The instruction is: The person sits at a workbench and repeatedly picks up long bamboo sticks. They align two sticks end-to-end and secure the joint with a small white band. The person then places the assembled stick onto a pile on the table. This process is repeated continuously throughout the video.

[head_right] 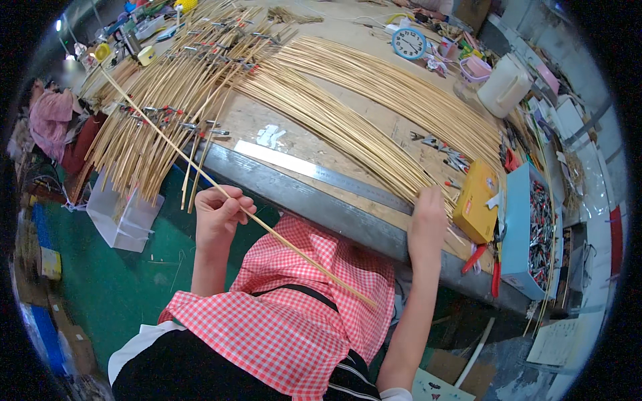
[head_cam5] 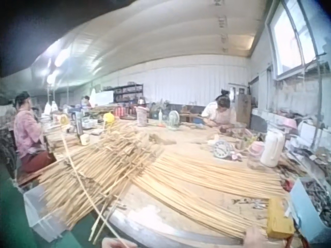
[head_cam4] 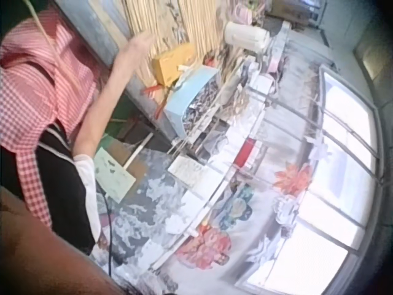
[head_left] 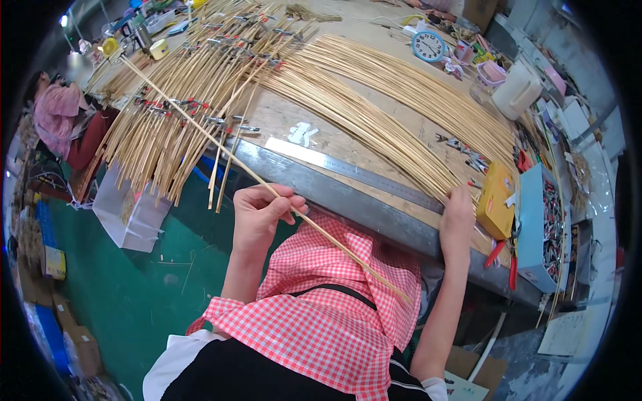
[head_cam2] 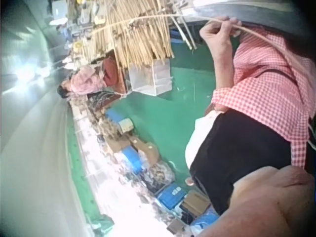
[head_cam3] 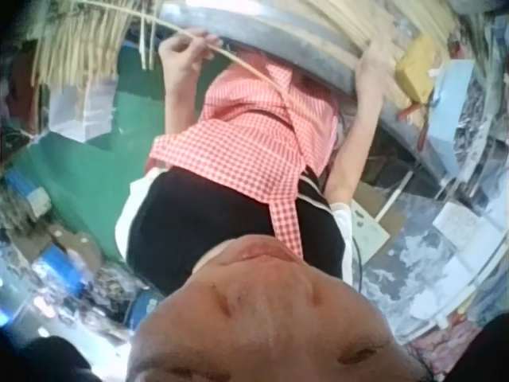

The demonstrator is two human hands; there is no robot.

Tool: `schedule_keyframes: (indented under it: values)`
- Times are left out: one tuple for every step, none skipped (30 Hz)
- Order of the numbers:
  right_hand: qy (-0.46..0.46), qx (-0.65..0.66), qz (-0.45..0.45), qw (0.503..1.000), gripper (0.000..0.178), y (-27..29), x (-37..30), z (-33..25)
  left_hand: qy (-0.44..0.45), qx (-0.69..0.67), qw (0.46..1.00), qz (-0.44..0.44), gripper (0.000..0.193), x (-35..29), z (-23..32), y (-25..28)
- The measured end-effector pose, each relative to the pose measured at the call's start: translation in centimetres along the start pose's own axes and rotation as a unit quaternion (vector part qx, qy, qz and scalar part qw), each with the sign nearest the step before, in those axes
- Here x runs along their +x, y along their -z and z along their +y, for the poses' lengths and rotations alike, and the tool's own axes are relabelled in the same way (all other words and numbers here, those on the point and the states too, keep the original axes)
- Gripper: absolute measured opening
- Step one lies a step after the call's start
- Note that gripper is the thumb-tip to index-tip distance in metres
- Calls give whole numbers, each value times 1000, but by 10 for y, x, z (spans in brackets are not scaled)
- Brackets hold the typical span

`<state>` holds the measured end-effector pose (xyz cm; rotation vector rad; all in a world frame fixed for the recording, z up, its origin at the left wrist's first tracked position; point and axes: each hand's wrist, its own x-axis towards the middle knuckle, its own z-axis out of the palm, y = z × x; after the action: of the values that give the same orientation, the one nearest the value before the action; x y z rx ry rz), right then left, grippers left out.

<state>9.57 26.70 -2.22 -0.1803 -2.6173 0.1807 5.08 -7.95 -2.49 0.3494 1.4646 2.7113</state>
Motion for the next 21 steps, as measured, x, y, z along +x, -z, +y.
schedule_keyframes:
  values:
    - [-22, 4, -2, 1000, 4, 7, -2, -1, 3, -2, 1000, 1, 12, -1, 0, 0]
    - [-50, 2, -17, 999, 4, 16, -3, -3, -2, 4, 1000, -3, 13, 0, -1, 1]
    - [-43, 12, -11, 999, 4, 20, -5, -1, -3, 4, 1000, -4, 13, 0, -1, 1]
    - [-36, 21, -5, 999, 5, 24, -8, 2, -4, 3, 1000, -5, 13, 0, -1, 0]
    - [-29, 30, 1, 999, 5, 26, -10, 6, -5, 3, 1000, -7, 13, 0, -1, 0]
    - [-21, 26, 11, 999, 6, 29, -12, 10, -4, 5, 1000, -7, 13, 0, -2, -1]
    - [-13, 21, 21, 999, 7, 31, -15, 15, -2, 6, 1000, -9, 13, 0, -2, -2]
    - [-6, 15, 31, 999, 9, 34, -18, 18, 0, 8, 1000, -10, 13, 0, -2, -3]
    - [-3, 9, 56, 998, 9, 39, -20, 18, 1, 10, 1000, -11, 14, 0, -3, -3]
    - [0, 3, 80, 997, 9, 47, -21, 17, 1, 13, 1000, -12, 14, 0, -3, -4]
    - [3, -4, 105, 995, 10, 57, -23, 15, 2, 15, 1000, -14, 14, 0, -3, -4]
    - [-11, 9, 104, 994, 10, 68, -26, 13, -4, 9, 1000, -23, 14, 1, -5, -3]
    - [-24, 23, 103, 994, 11, 80, -29, 11, -2, 14, 1000, -15, 13, 1, -5, -3]
    - [-37, 36, 103, 993, 12, 91, -32, 9, 1, 19, 1000, -8, 13, 0, -6, -3]
    - [-48, 49, 117, 991, 12, 101, -36, 7, 3, 24, 1000, -3, 13, 0, -5, -4]
    - [-59, 62, 132, 988, 12, 111, -40, 6, 5, 28, 1000, -2, 13, 0, -4, -5]
    - [-69, 75, 147, 984, 12, 119, -43, 5, 5, 24, 1000, -5, 13, 0, -5, -6]
    - [-69, 90, 159, 981, 13, 125, -47, 6, 4, 20, 1000, -8, 13, 0, -6, -7]
    - [-74, 100, 169, 978, 13, 131, -49, 4, 3, 16, 1000, -10, 13, 0, -7, -8]
    - [-78, 110, 179, 975, 13, 134, -50, -1, 0, 5, 1000, -25, 13, 0, -9, -7]
    - [-82, 126, 187, 971, 13, 134, -50, -8, 9, 7, 1000, -22, 14, -1, -8, -7]
